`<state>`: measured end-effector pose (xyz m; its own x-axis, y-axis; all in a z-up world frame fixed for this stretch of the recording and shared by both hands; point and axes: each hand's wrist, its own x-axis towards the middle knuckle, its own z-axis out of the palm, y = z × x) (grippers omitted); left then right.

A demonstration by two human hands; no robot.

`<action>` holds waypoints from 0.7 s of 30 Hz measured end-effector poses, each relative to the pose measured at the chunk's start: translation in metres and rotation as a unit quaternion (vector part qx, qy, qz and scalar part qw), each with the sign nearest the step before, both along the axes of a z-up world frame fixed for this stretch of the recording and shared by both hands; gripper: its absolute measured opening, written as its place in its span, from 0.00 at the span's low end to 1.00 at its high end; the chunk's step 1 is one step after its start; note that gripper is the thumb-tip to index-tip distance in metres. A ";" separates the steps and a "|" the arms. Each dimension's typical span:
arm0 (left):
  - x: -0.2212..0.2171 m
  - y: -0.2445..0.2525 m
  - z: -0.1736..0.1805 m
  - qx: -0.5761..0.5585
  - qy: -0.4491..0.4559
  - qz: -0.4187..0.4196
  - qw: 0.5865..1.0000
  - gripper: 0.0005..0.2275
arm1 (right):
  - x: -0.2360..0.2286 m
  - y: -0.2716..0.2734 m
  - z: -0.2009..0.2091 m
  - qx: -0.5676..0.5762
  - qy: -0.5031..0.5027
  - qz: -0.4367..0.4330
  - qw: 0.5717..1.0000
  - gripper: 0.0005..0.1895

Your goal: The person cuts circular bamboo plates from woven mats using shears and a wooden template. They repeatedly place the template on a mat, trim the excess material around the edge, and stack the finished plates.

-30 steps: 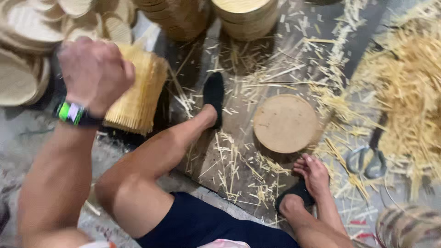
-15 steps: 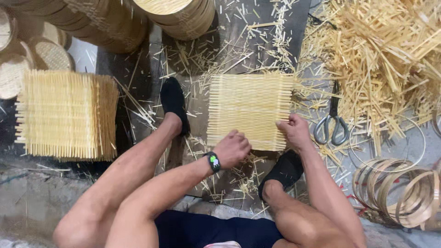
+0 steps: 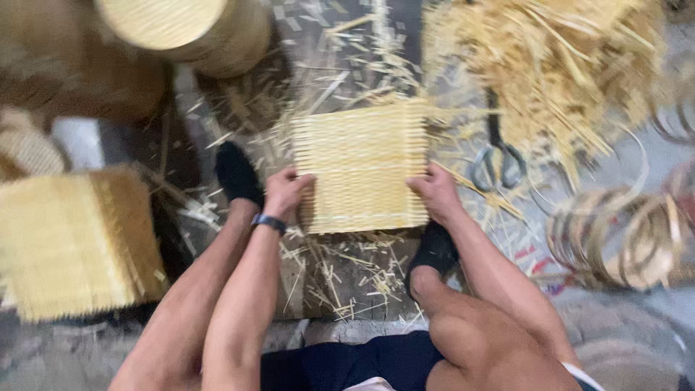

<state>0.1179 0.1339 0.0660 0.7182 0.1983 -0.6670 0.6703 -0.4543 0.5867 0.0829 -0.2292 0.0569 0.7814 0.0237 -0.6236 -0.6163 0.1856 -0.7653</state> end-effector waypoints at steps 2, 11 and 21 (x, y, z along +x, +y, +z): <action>-0.004 -0.001 -0.005 -0.110 -0.014 0.077 0.991 0.14 | -0.007 -0.004 -0.018 -0.020 -0.033 -0.005 0.999 0.18; -0.011 0.020 -0.033 -0.153 -0.034 0.075 0.985 0.15 | -0.041 -0.211 -0.018 -0.736 -0.052 0.161 0.655 0.22; 0.015 0.011 0.038 -0.087 -0.094 0.272 0.954 0.31 | -0.076 -0.313 0.080 -0.707 -0.207 0.243 0.631 0.03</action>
